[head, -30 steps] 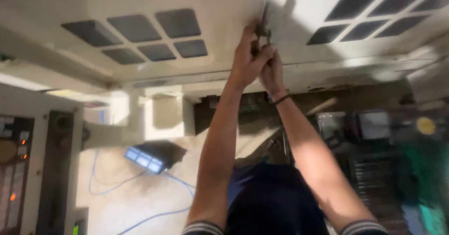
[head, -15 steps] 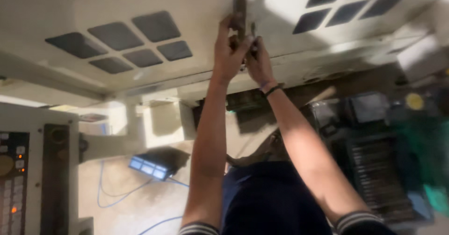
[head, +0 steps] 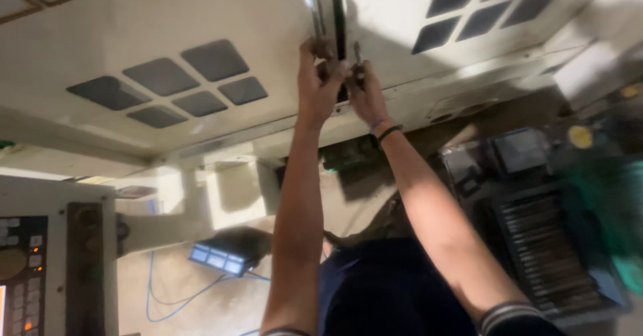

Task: The person uses a screwdriver to loosen and remove screws from a metal panel on a large industrial machine. They open the panel to access the interior, then close it and re-secure the screws.

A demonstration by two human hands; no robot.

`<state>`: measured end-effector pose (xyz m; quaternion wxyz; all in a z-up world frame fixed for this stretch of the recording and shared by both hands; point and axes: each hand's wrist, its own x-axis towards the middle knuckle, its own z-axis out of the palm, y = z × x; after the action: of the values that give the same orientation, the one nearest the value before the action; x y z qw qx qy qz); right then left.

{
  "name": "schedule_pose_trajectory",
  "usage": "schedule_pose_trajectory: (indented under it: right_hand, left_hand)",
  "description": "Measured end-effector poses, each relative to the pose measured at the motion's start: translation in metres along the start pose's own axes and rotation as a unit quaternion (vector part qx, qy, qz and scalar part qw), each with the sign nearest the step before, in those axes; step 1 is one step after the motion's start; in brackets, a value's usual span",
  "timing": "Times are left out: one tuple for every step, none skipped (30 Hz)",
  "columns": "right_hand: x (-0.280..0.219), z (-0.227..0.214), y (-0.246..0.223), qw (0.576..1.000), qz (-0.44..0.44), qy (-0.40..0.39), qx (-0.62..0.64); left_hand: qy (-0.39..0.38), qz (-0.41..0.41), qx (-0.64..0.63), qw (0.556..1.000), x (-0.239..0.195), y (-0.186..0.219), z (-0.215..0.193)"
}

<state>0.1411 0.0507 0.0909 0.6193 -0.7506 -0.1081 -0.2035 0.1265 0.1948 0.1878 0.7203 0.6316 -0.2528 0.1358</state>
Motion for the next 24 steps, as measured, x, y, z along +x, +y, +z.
schedule_pose_trajectory:
  right_hand:
    - [0.0,-0.001,0.0,1.0,0.023,-0.005,0.003]
    - [0.001,-0.001,-0.001,0.999,0.047,-0.01,0.006]
    - [0.001,-0.002,-0.001,0.997,0.07,-0.014,0.008]
    - [0.002,-0.001,-0.002,0.996,0.086,-0.012,0.026]
    - [0.002,-0.002,-0.003,0.994,0.102,-0.009,0.044]
    - [0.002,-0.002,-0.004,0.991,0.118,-0.006,0.061]
    - [0.002,-0.002,-0.006,0.992,0.116,-0.001,0.053]
    - [0.002,-0.002,-0.007,0.993,0.113,0.003,0.044]
    - [0.002,-0.002,-0.008,0.993,0.111,0.007,0.036]
    - [0.002,-0.002,-0.009,0.992,0.116,0.003,0.056]
    - [0.002,-0.003,-0.01,0.99,0.121,-0.002,0.075]
    - [0.002,-0.004,-0.01,0.987,0.126,-0.006,0.094]
    - [0.003,-0.005,-0.011,0.988,0.124,-0.002,0.096]
    - [0.004,-0.005,-0.011,0.988,0.122,0.001,0.098]
    - [0.004,-0.004,-0.011,0.988,0.121,0.005,0.101]
    - [0.003,-0.005,-0.011,0.989,0.118,-0.001,0.089]
    - [0.004,-0.006,-0.011,0.99,0.115,-0.007,0.076]
    - [0.004,-0.006,-0.011,0.992,0.112,-0.013,0.064]
    - [0.004,-0.006,-0.011,0.99,0.114,-0.009,0.08]
    - [0.004,-0.005,-0.011,0.988,0.117,-0.005,0.097]
    - [0.005,-0.005,-0.01,0.986,0.12,-0.001,0.113]
    - [0.005,-0.006,-0.01,0.987,0.12,-0.001,0.109]
    - [0.005,-0.006,-0.01,0.987,0.12,-0.001,0.105]
    - [0.005,-0.006,-0.01,0.987,0.121,-0.001,0.101]
  left_hand:
    - [0.002,-0.004,-0.002,1.0,0.0,0.001,0.0]
    - [-0.002,-0.006,-0.011,1.0,0.001,0.002,0.0]
    - [-0.006,-0.009,-0.02,1.0,0.001,0.002,0.0]
    - [-0.01,-0.012,-0.029,0.999,0.001,0.002,-0.001]
    - [-0.005,-0.001,-0.006,1.0,0.001,0.003,-0.002]
    - [0.0,0.011,0.016,1.0,0.0,0.003,-0.002]
    - [0.004,0.022,0.038,0.999,0.0,0.002,-0.002]
    - [0.004,0.007,0.033,0.999,0.0,0.002,-0.002]
    - [0.005,-0.008,0.027,1.0,-0.001,0.001,-0.002]
    - [0.005,-0.023,0.021,1.0,-0.001,0.001,-0.002]
    - [0.008,-0.012,0.023,1.0,-0.001,0.001,-0.002]
    - [0.011,-0.001,0.026,1.0,-0.001,0.001,-0.001]
    - [0.014,0.009,0.028,0.999,-0.001,0.001,0.0]
    - [0.008,0.009,0.02,1.0,-0.001,0.002,0.0]
    - [0.002,0.009,0.012,1.0,-0.001,0.003,-0.001]
    - [-0.003,0.008,0.004,1.0,-0.002,0.004,-0.002]
    - [0.001,-0.002,0.012,1.0,-0.001,0.006,-0.002]
    - [0.004,-0.013,0.02,1.0,-0.001,0.008,-0.002]
    - [0.008,-0.024,0.027,0.999,-0.001,0.009,-0.002]
    - [0.006,-0.023,0.015,1.0,-0.001,0.01,-0.002]
    - [0.005,-0.021,0.002,1.0,-0.001,0.012,-0.001]
    - [0.003,-0.02,-0.011,1.0,-0.001,0.013,0.0]
    - [0.001,-0.017,-0.003,1.0,-0.002,0.014,0.0]
    - [0.0,-0.014,0.004,1.0,-0.002,0.015,0.0]
